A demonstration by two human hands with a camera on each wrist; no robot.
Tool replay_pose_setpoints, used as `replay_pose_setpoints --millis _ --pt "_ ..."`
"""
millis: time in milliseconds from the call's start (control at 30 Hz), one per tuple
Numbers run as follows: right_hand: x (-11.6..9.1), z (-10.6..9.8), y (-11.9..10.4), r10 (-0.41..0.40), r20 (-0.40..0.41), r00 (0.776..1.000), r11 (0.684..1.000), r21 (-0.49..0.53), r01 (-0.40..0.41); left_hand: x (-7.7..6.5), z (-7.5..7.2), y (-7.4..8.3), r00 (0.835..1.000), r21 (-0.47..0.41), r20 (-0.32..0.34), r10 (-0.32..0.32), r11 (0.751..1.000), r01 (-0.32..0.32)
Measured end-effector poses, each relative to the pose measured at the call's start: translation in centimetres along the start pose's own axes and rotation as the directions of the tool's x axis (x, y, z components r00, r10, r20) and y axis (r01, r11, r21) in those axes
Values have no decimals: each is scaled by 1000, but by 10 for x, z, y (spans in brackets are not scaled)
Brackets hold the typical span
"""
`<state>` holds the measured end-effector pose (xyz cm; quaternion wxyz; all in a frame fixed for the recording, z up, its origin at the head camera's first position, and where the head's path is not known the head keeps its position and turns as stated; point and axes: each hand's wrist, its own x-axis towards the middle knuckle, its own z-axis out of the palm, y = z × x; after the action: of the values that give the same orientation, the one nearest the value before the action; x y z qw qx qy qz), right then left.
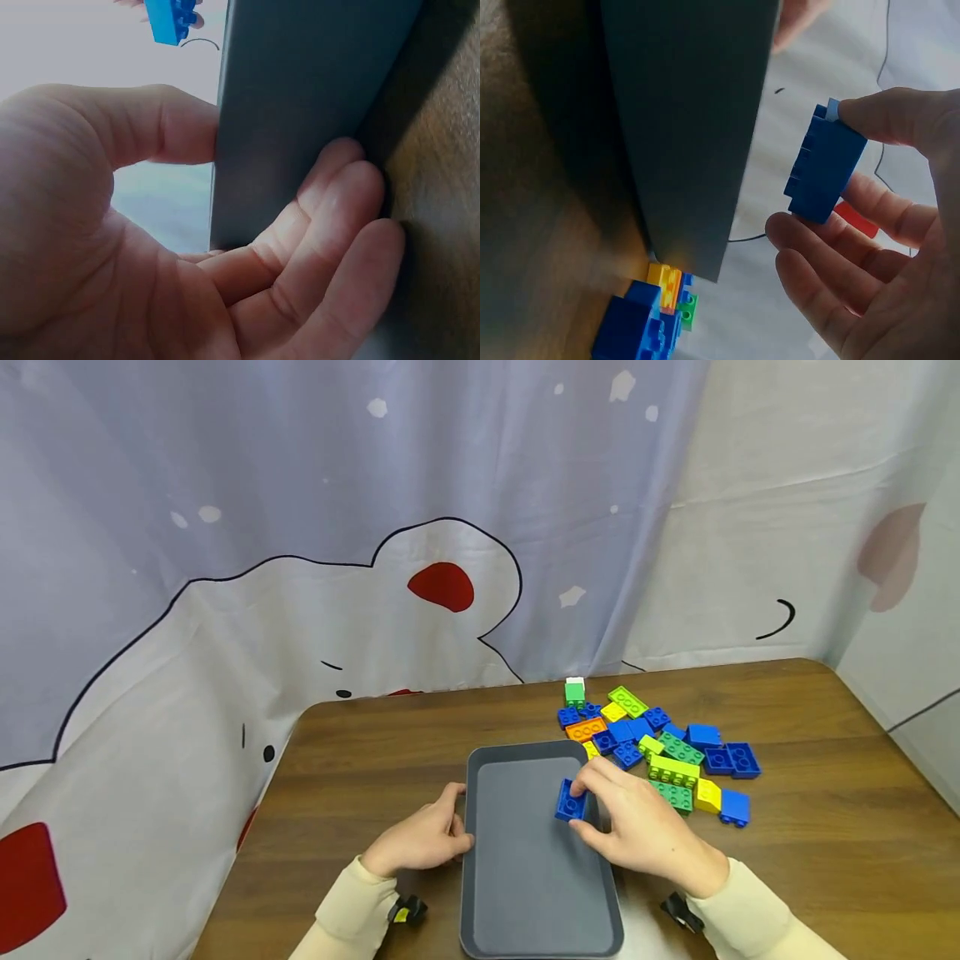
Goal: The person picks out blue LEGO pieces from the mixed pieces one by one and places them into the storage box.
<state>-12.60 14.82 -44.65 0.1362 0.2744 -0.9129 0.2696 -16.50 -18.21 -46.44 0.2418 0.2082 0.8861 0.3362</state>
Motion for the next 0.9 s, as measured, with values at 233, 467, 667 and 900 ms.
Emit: replay_pose_setpoints --millis 233,467,667,900 --pt "-2 7 0 -10 80 997 1000 27 8 -1 2 1 1000 -2 30 8 1000 -8" --pt "-5 15 -2 -56 99 994 997 53 50 -2 1 2 998 -34 62 21 999 -19" --pt "-6 12 -1 -61 188 980 998 7 61 -2 0 2 997 -56 81 16 998 -11" --pt "-12 -5 13 -18 175 984 999 -29 23 -3 0 0 995 -74 96 4 997 3"
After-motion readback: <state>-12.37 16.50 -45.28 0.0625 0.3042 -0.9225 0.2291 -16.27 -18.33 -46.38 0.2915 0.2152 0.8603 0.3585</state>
